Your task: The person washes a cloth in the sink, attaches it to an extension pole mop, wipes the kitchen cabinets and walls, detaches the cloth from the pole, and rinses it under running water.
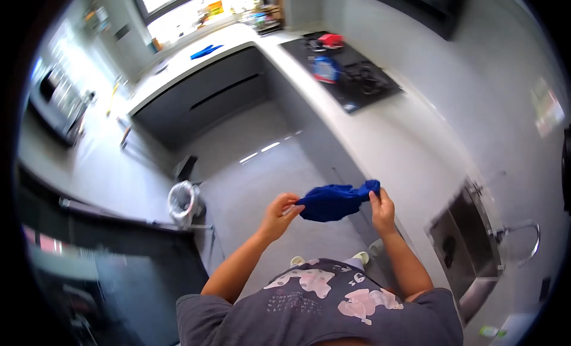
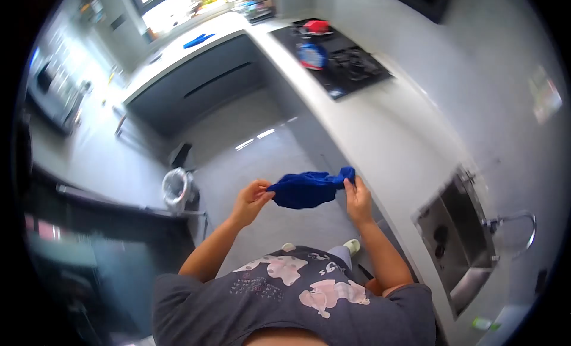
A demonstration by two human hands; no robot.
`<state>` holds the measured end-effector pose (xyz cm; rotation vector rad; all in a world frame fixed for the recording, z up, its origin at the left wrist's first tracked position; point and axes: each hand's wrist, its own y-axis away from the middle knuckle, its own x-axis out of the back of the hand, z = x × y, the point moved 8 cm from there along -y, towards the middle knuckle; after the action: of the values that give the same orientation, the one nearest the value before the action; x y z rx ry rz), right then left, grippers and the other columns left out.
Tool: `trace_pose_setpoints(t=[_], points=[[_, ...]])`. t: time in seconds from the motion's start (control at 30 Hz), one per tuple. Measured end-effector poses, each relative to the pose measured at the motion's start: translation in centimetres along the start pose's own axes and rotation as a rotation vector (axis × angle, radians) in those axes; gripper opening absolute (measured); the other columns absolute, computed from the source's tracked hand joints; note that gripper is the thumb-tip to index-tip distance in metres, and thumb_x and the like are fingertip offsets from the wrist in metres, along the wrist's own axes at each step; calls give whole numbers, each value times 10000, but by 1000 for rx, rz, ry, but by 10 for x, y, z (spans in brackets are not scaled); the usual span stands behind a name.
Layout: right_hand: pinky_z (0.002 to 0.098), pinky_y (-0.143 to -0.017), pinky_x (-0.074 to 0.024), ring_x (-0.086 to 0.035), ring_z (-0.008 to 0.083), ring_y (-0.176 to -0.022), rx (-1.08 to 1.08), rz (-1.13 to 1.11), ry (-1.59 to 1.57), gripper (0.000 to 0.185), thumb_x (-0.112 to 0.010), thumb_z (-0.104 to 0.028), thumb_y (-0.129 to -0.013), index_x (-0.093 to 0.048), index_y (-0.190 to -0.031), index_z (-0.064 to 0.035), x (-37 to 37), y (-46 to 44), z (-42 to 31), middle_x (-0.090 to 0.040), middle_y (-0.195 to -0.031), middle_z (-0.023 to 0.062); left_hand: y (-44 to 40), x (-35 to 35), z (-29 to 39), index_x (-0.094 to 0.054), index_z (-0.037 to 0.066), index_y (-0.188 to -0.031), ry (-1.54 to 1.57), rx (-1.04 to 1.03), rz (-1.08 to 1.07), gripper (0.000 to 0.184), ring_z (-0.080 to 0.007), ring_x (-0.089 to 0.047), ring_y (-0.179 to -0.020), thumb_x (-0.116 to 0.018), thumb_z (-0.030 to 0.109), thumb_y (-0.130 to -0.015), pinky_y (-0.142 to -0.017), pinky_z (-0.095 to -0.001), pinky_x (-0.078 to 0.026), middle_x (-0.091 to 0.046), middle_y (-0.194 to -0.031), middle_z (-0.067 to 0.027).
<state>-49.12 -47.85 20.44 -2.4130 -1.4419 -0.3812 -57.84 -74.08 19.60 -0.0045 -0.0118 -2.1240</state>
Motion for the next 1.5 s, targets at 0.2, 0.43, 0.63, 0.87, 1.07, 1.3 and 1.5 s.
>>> trace_pose_setpoints(t=[0.2, 0.43, 0.63, 0.87, 1.07, 1.3, 1.5], points=[[217, -564, -391, -469, 70, -609, 74, -58, -148, 234, -512, -245, -900, -556, -935, -18, -140, -77, -36, -511, -659, -4, 113, 194, 41, -549, 3, -928, -258, -187, 747, 172, -107, -524, -805, -626, 111, -819, -751, -228, -411, -560, -835, -39], [237, -718, -451, -562, 123, -760, 139, -412, -209, 312, -584, -126, -841, -523, -1095, 45, -330, -149, -86, -603, -861, 76, 177, 318, 65, -487, 29, -924, -313, -248, 1114, 158, -16, -368, -604, -541, 174, -892, -530, -161, -305, -418, -677, 50], [209, -687, -422, -537, 92, -746, 262, -807, -219, 177, -570, -88, -824, -594, -964, 17, -495, -168, -215, -606, -811, 46, 236, 410, 78, -503, 11, -882, -419, -49, 1418, 181, -39, -445, -593, -549, 186, -883, -547, -183, -375, -516, -675, 6], [221, -747, -443, -555, 102, -796, 447, -1404, -576, 147, -538, -8, -824, -568, -968, -12, -624, -88, -420, -601, -880, 53, 319, 435, 52, -507, 18, -885, -392, 227, 1475, 172, -79, -493, -603, -582, 170, -852, -581, -226, -404, -537, -661, 1], [216, -766, -443, -553, 88, -810, 708, -1842, -672, 103, -553, 12, -817, -578, -910, -23, -661, 71, -530, -600, -859, 28, 303, 475, 40, -323, 68, -1280, -819, 321, 1272, 752, -252, -530, -965, -741, 242, -679, -850, -323, -419, -516, -1105, -123], [216, -711, -455, -559, 83, -755, 991, -1513, -658, 90, -544, 31, -797, -590, -861, -12, -669, 153, -611, -613, -794, 34, 270, 548, -12, -553, 21, -1086, 78, -10, 904, 396, -138, -537, -895, -693, 201, -762, -824, -277, -427, -597, -968, -60], [219, -719, -437, -558, 93, -771, 915, -1156, -574, 80, -555, -86, -835, -570, -897, -39, -663, 129, -664, -604, -818, 34, 259, 539, -32, -557, 7, -1104, -72, 26, 615, 326, -88, -502, -928, -630, 133, -812, -810, -254, -412, -579, -1019, 3]])
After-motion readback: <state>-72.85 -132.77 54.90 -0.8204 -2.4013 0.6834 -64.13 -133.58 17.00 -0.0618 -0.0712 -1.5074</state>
